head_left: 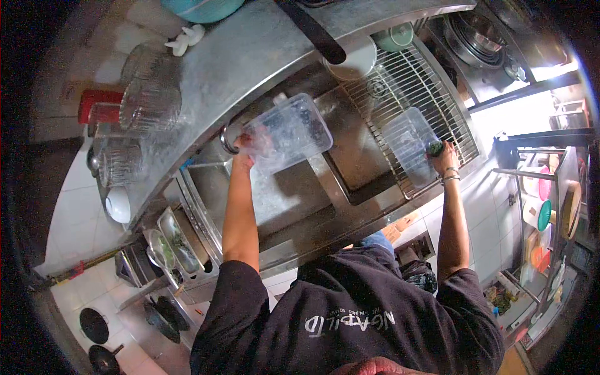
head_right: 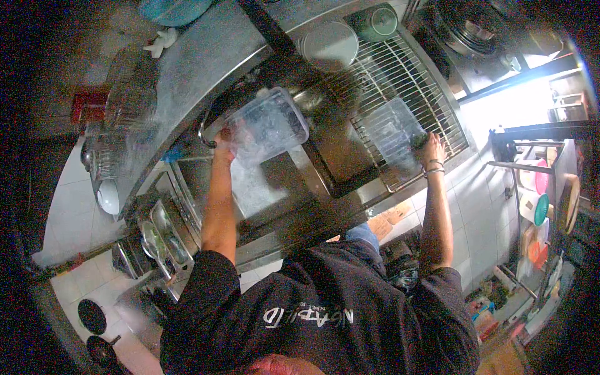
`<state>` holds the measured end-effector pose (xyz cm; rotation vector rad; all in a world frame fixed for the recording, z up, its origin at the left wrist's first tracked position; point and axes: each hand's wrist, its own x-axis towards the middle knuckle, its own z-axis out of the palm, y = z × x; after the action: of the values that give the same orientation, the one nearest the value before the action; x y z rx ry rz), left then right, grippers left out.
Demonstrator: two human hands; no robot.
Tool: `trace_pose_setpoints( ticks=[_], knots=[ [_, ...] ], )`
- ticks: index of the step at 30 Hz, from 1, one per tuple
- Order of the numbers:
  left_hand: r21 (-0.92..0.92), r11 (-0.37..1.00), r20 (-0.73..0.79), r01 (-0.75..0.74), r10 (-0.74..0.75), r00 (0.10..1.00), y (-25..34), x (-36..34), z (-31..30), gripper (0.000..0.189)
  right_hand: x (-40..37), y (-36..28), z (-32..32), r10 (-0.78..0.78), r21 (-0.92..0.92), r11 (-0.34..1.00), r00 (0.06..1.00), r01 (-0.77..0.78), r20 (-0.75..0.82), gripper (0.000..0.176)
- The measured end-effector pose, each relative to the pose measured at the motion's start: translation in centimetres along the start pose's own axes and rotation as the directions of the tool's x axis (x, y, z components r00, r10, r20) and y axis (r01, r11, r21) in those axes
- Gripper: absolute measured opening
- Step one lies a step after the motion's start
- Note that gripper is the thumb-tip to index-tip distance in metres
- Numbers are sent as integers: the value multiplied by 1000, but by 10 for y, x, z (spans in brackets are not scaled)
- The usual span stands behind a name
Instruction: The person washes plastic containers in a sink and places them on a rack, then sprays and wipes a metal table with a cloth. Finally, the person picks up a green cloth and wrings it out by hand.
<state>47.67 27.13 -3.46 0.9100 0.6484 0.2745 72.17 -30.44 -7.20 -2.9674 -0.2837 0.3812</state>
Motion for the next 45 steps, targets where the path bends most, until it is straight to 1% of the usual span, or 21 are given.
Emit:
trace_pose_setpoints(
  ticks=[2, 5, 9, 10, 12, 13, 15, 16, 17, 18, 20, 22, 26, 28, 33, 35, 38, 40, 42, 44, 45],
  knots=[
    [54, 998, -2, -26, 26, 1000, 11, -3, 12, 51, -5, -1, 5, -2, 0, 1000, 996, 2, -89, 79],
    [204, 959, 77, -197, 185, 980, 23, -12, 3, 50, -14, -23, -20, 66, 100, 992, 997, -70, 39, 93],
    [531, 750, 88, -394, 414, 906, 15, -40, 44, 37, -6, -5, 4, -38, 112, 993, 998, 44, -52, 102],
    [598, 631, 122, -495, 538, 834, 9, -45, 55, 34, -7, -5, 3, -39, 112, 993, 998, 44, -52, 102],
    [573, 694, 104, -436, 467, 878, 3, -54, 75, 35, -7, -1, -5, -4, 290, 957, 999, -10, 49, 93],
    [622, 602, 129, -500, 551, 824, -4, -58, 85, 38, -9, -1, -8, -1, 288, 957, 999, -13, 49, 93],
    [757, 342, 258, -557, 627, 735, -10, -60, 95, 52, -14, 0, -13, -40, 590, 807, 994, -29, 103, 61],
    [753, 345, 263, -561, 624, 736, -14, -62, 100, 52, -17, 1, -16, -64, 717, 696, 990, -43, 122, 47],
    [778, 117, 432, -617, 613, 661, -20, -68, 105, 57, -18, 1, -18, -92, 823, 565, 987, -58, 133, 37],
    [749, -117, 592, -652, 558, 581, -23, -74, 114, 62, -21, 2, -20, -85, 824, 564, 988, -59, 129, 37],
    [752, -187, 633, -632, 473, 613, -29, -80, 124, 63, -33, 5, -19, 19, 934, 352, 998, -59, 56, 33],
    [551, -416, 831, -724, 349, 433, -31, -81, 138, 60, -52, -9, -47, 34, 928, 372, 999, -22, 10, 31],
    [447, -456, 888, -770, 327, 322, -45, -83, 146, 49, -69, 0, -63, 175, 939, 343, 984, -31, -31, 29],
    [453, -428, 875, -782, 380, 299, -68, -81, 156, 47, -70, 13, -63, 216, 995, 29, 971, 95, -99, 27],
    [248, -528, 956, -812, 271, 116, -123, -66, 224, 48, -78, 45, -85, 334, 932, -363, 933, -6, 136, 34],
    [192, -512, 980, -837, 55, 192, -143, -65, 251, 46, -79, 50, -95, 295, 936, -352, 944, -34, 145, 34],
    [162, -550, 986, -820, 63, 152, -186, -58, 259, 44, -83, 21, -115, 209, 945, -307, 960, -116, 186, 33],
    [157, -415, 986, -896, 117, 118, -189, -62, 260, 38, -86, -15, -122, 181, 932, -332, 960, -144, 212, 30],
    [271, -280, 954, -921, 204, 219, -197, -66, 238, 45, -83, -41, -110, 15, 941, -263, 974, -213, 224, 36],
    [458, 376, 699, -806, 408, 588, -182, -78, 200, 54, -81, -79, -88, -59, 953, -168, 967, -253, 247, 38],
    [315, 706, 511, -634, 437, 740, -170, -87, 183, 60, -77, -88, -60, -148, 986, 26, 975, -162, 164, 37]
  ],
)
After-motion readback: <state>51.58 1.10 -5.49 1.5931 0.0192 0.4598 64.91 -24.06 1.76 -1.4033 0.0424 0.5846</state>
